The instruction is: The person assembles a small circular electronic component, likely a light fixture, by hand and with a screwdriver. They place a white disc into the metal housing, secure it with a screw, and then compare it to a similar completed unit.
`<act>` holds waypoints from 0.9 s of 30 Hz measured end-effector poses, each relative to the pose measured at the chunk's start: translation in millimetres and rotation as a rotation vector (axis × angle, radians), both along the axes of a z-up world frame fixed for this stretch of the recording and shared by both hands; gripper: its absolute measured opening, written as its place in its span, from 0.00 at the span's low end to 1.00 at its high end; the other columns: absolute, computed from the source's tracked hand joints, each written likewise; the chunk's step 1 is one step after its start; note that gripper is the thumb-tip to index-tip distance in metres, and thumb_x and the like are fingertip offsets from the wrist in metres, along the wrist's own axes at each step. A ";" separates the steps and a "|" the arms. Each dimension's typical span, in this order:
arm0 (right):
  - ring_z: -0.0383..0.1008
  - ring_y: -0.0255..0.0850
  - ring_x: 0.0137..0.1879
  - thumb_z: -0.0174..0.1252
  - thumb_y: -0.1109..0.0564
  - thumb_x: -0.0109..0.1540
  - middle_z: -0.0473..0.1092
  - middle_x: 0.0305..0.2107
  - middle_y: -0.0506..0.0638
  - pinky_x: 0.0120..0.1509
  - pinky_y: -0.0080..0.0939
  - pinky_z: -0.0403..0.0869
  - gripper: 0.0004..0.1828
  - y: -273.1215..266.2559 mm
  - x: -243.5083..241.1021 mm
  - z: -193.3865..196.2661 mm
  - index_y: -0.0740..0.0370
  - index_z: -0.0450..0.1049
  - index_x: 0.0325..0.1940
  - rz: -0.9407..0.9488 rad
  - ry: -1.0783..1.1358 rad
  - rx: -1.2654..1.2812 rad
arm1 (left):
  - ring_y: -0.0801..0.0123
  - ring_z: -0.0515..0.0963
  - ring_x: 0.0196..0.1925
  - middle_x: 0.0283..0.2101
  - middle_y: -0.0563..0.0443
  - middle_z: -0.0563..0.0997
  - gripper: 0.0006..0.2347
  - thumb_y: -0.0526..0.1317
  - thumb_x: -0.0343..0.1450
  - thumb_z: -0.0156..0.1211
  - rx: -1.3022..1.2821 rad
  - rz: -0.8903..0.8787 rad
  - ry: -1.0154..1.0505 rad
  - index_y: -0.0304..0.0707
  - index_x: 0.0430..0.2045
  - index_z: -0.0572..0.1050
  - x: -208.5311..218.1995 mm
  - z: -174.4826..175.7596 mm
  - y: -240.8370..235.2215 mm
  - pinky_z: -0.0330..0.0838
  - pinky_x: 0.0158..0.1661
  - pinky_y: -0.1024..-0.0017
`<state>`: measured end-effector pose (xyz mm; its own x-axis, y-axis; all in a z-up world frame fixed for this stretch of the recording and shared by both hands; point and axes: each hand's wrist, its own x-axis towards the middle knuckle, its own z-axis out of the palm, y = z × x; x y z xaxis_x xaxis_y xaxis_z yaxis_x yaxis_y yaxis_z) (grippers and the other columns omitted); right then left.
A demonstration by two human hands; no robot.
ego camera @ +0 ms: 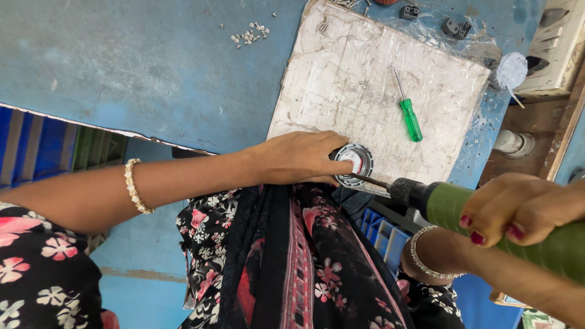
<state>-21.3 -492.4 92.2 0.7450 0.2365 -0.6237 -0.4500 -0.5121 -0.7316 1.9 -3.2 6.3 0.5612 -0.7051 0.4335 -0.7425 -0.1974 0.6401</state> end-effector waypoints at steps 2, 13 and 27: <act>0.68 0.42 0.30 0.51 0.68 0.57 0.62 0.26 0.54 0.41 0.39 0.74 0.05 7.3 -0.1 6.1 0.65 0.63 0.33 0.122 -0.061 -0.160 | 0.49 0.76 0.54 0.48 0.41 0.73 0.15 0.45 0.69 0.64 0.013 -0.004 0.032 0.44 0.46 0.71 -0.4 5.3 -0.2 0.74 0.48 0.56; 0.69 0.42 0.29 0.45 0.46 0.66 0.59 0.26 0.50 0.38 0.40 0.76 0.14 139.9 19.8 28.3 0.59 0.65 0.41 -0.037 -0.660 0.905 | 0.47 0.75 0.50 0.44 0.41 0.73 0.18 0.44 0.66 0.68 0.091 -0.042 0.085 0.48 0.49 0.73 7.5 8.4 -4.5 0.73 0.44 0.54; 0.60 0.43 0.22 0.42 0.35 0.69 0.55 0.22 0.51 0.31 0.44 0.66 0.25 165.3 11.8 39.0 0.60 0.58 0.35 -0.122 -0.797 0.743 | 0.45 0.74 0.64 0.62 0.36 0.73 0.38 0.44 0.63 0.75 -0.270 0.184 0.381 0.33 0.66 0.60 -16.8 -21.0 -18.1 0.69 0.60 0.58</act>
<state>-9.6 -327.1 131.2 0.9150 0.2513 0.3156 0.2720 0.1934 -0.9427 -14.9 -21.3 -14.7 0.8194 -0.4708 0.3269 -0.4147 -0.0933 0.9052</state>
